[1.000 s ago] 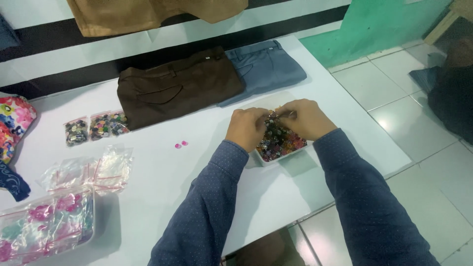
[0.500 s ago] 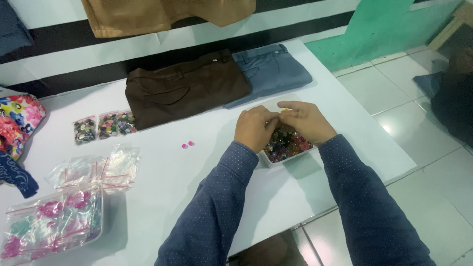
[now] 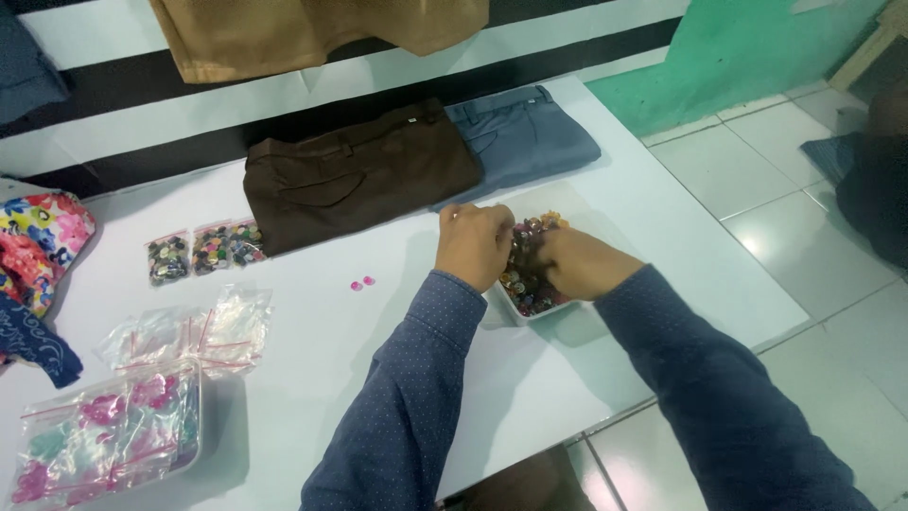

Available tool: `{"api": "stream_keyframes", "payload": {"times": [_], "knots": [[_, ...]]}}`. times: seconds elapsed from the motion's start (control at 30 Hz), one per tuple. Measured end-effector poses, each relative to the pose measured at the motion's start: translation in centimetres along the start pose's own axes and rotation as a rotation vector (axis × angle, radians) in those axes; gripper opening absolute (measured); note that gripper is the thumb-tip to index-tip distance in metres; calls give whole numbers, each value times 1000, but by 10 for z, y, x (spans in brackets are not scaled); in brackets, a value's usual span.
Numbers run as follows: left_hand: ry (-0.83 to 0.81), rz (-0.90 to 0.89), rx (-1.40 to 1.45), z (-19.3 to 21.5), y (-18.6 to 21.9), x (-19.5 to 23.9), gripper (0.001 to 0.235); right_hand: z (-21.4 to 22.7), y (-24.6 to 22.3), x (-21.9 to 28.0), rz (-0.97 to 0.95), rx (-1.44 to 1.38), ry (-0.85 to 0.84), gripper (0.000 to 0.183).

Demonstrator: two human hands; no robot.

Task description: Package small decorative beads into individual plastic bags.

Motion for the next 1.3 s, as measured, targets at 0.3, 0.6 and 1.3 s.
{"api": "stream_keyframes", "payload": {"times": [0.3,0.6,1.3], "knots": [[-166,128,31,-11,6,2,19,37,5,4,-245,-34,113,34],[-258,146,3,-4,20,6,22,27,-36,14,-149,-97,-124,51],[-206,216,72,-6,11,0,20,-1,5,-22,-237,-86,15,30]]}}
Point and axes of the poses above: each hand's wrist, its own x-axis away from the middle knuckle, its own z-axis out of the back of the hand, y = z × x, the point moved 3 cm from there along -x, towards the middle knuckle, and after that the axes turned 5 degrees about y, right-handed, at the moved point
